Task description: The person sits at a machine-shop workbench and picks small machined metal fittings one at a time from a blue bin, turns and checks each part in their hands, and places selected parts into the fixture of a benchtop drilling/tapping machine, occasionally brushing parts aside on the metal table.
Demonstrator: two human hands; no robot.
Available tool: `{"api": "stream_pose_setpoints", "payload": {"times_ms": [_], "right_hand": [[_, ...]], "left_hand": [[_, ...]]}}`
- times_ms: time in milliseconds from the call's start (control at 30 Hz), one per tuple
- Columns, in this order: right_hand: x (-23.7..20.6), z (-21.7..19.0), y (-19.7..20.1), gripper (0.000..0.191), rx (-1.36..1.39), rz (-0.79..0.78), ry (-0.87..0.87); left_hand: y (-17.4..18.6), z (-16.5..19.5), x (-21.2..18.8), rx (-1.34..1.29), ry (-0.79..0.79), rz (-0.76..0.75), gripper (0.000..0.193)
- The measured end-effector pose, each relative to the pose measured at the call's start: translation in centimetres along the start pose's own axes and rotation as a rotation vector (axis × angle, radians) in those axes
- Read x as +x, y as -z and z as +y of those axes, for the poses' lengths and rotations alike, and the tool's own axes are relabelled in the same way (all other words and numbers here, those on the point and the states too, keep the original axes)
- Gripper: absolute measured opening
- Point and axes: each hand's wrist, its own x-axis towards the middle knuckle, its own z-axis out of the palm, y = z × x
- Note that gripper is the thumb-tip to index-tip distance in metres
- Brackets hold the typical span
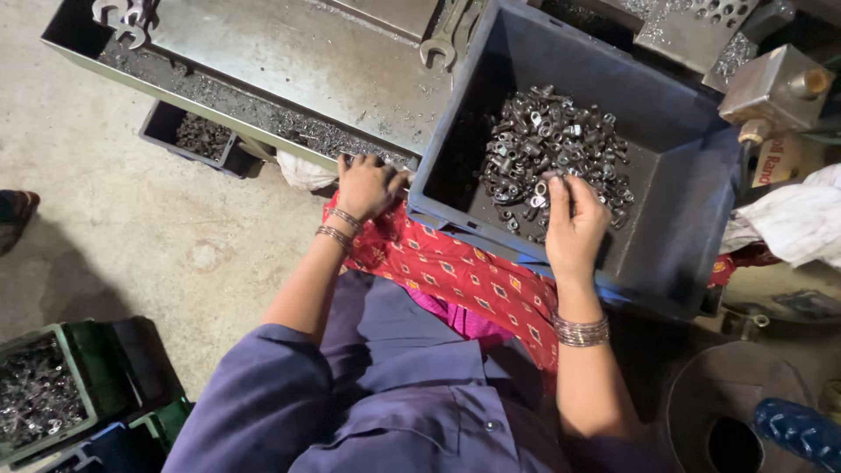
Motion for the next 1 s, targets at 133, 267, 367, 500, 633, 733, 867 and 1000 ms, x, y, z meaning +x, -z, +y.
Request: {"api": "stream_pose_setpoints", "payload": {"times_ms": [133, 267, 367, 500, 633, 733, 867, 1000], "right_hand": [[0.0, 0.0, -0.1, 0.017, -0.006, -0.012, 0.037], [-0.2, -0.2, -0.4, 0.018, 0.026, -0.05, -0.019], [-0.3, -0.3, -0.4, 0.018, 0.036, -0.065, -0.053], [-0.5, -0.3, -0.4, 0.018, 0.031, -0.066, -0.017], [-0.5, -0.3, -0.5, 0.018, 0.02, -0.063, 0.023], [-0.3, -0.3, -0.7, 0.018, 0.009, -0.086, -0.042], [0.0, -0.3, -0.9, 0.019, 0.039, -0.086, -0.051], [0.0, -0.5, -0.8, 0.019, 0.044, -0.073, -0.064]], "left_hand": [[-1.0, 0.4, 0.2, 0.045, 0.046, -0.091, 0.057], [-1.1, -0.4, 0.9, 0.109, 0.062, -0.056, 0.069], [-1.4, -0.4, 0.8, 0.129, 0.039, 0.083, 0.078], [-0.7, -0.9, 1.0, 0.07, 0.025, 0.053, 0.058], [2.6, -5.0, 2.5, 0.266, 0.282, -0.148, 0.036], [6.0, -9.5, 3.3, 0.466, 0.42, 0.254, 0.025], [7.2, -12.1, 5.1, 0.279, 0.606, -0.225, 0.04], [5.5, -12.1, 6.3, 0.309, 0.619, -0.093, 0.032]]}}
